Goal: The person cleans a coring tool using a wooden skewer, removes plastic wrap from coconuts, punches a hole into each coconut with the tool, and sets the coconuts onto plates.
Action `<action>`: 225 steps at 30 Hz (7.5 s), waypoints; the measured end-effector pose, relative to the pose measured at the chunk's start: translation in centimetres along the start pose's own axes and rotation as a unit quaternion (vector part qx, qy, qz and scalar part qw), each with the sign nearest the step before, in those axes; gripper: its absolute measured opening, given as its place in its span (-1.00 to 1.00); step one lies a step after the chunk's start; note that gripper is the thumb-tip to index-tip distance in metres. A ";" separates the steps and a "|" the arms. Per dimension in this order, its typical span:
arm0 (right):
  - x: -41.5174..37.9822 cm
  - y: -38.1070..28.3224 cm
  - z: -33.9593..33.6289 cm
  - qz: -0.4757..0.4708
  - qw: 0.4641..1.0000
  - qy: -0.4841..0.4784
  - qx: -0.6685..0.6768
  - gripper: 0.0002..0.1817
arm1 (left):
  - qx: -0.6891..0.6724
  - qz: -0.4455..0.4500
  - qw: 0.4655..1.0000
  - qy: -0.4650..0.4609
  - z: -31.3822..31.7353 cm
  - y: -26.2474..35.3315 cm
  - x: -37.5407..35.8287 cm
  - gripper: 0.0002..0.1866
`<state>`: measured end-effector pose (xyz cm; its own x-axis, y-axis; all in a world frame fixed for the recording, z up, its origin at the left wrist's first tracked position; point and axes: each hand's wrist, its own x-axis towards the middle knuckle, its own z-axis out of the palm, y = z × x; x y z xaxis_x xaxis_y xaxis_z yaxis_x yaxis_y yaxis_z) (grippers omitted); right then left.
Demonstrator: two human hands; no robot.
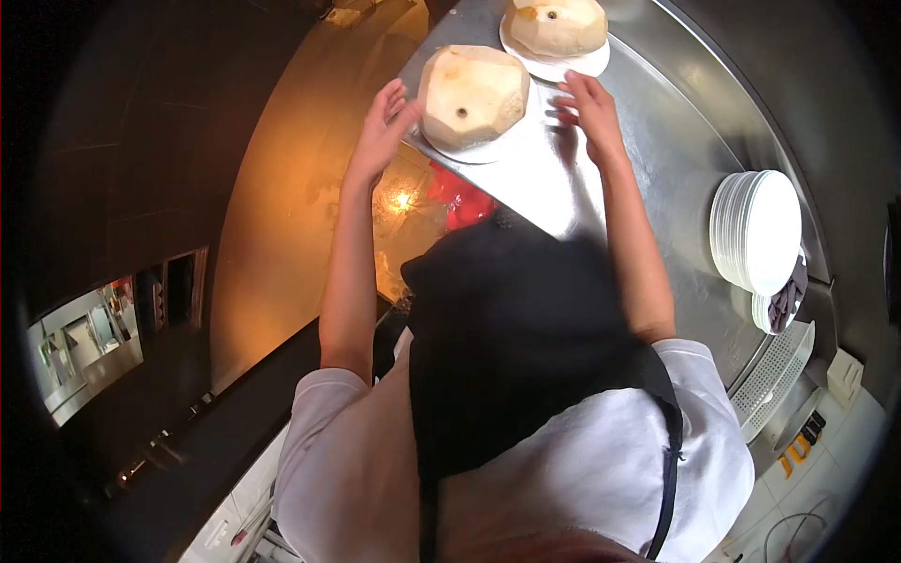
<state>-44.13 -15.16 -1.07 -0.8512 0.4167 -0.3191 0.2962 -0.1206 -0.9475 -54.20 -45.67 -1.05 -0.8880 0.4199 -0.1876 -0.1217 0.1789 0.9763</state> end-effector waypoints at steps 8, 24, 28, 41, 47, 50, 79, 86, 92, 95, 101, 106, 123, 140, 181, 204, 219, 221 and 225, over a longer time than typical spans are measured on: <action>1.5 3.4 4.1 0.104 0.992 -0.017 -0.071 -0.05 | -0.107 -0.172 0.973 -0.114 2.5 3.3 4.4 -0.22; -7.6 0.5 7.1 0.075 0.978 -0.061 0.184 -0.44 | 0.064 0.085 0.992 -0.067 2.9 0.7 -2.9 -0.26; -5.0 3.2 4.8 0.241 0.930 -0.124 0.248 -0.39 | -0.059 -0.020 0.998 -0.032 3.0 2.4 -2.7 -0.20; 0.8 4.8 12.5 0.241 0.965 -0.099 0.038 -0.41 | -0.016 -0.036 0.999 -0.028 -7.9 3.6 0.9 -0.11; 3.3 3.7 18.3 0.238 0.967 -0.082 -0.034 -0.43 | 0.063 -0.028 0.996 -0.064 -16.2 4.5 4.4 -0.02; 3.5 3.4 19.8 0.239 0.967 -0.066 -0.049 -0.43 | 0.086 -0.020 0.989 -0.116 -18.9 4.3 6.3 -0.03; 1.5 5.7 1.6 0.233 0.953 -0.088 -0.172 -0.55 | 0.088 -0.098 0.990 -0.045 3.5 1.4 6.0 0.19; 1.7 6.1 -0.4 0.099 0.957 -0.118 -0.244 -0.59 | -0.080 -0.053 0.987 0.129 6.2 -4.1 3.3 -0.07; 3.4 7.5 -1.8 0.044 0.961 -0.090 -0.258 -0.67 | -0.119 -0.029 0.975 0.187 6.5 -8.2 -2.9 -0.44; 3.1 7.1 -1.5 0.045 0.963 -0.113 -0.242 -0.67 | -0.186 -0.018 0.972 0.146 5.8 -6.9 -8.6 -0.64; 3.6 8.1 -2.4 -0.064 0.937 -0.135 -0.316 -0.42 | 0.066 0.001 0.984 0.168 2.3 0.5 -22.2 -0.66; 0.4 7.4 -3.5 -0.024 0.961 -0.186 -0.205 -0.59 | 0.071 -0.010 0.967 0.244 -1.8 -9.4 -22.7 -0.69; -14.3 7.1 -0.1 0.108 0.920 -0.376 -0.005 -0.78 | 0.260 -0.072 0.958 0.098 5.1 -2.8 -24.6 -0.56; -9.4 6.8 -0.3 0.184 0.855 -0.486 -0.004 -0.72 | 0.346 -0.256 0.903 -0.004 12.1 -34.6 -28.0 -0.66; -7.5 18.1 18.2 0.146 0.689 -0.661 -0.259 -0.73 | -0.497 -0.002 0.816 0.295 5.0 -10.4 -27.6 -0.85; -16.9 3.8 18.9 0.248 0.711 -0.629 0.194 -0.71 | -0.583 -0.125 0.725 0.344 13.1 -2.2 -35.9 -0.62; -17.2 -4.5 16.7 -0.003 0.728 -0.660 0.184 -0.91 | -0.342 -0.083 0.868 0.351 12.6 11.0 -29.9 -0.61; -17.4 -3.2 16.8 0.029 0.702 -0.691 0.173 -0.90 | -0.278 -0.095 0.883 0.365 12.5 10.9 -29.1 -0.60; -14.8 1.2 18.1 0.045 0.678 -0.731 0.064 -0.88 | -0.140 -0.085 0.909 0.384 11.7 8.4 -29.6 -0.57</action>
<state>-39.05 -37.74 2.18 -0.3790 -0.9248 0.0340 0.4151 -0.2027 -0.8869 -23.77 -46.21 11.48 -0.8802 -0.3568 -0.3131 -0.2987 -0.0962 0.9495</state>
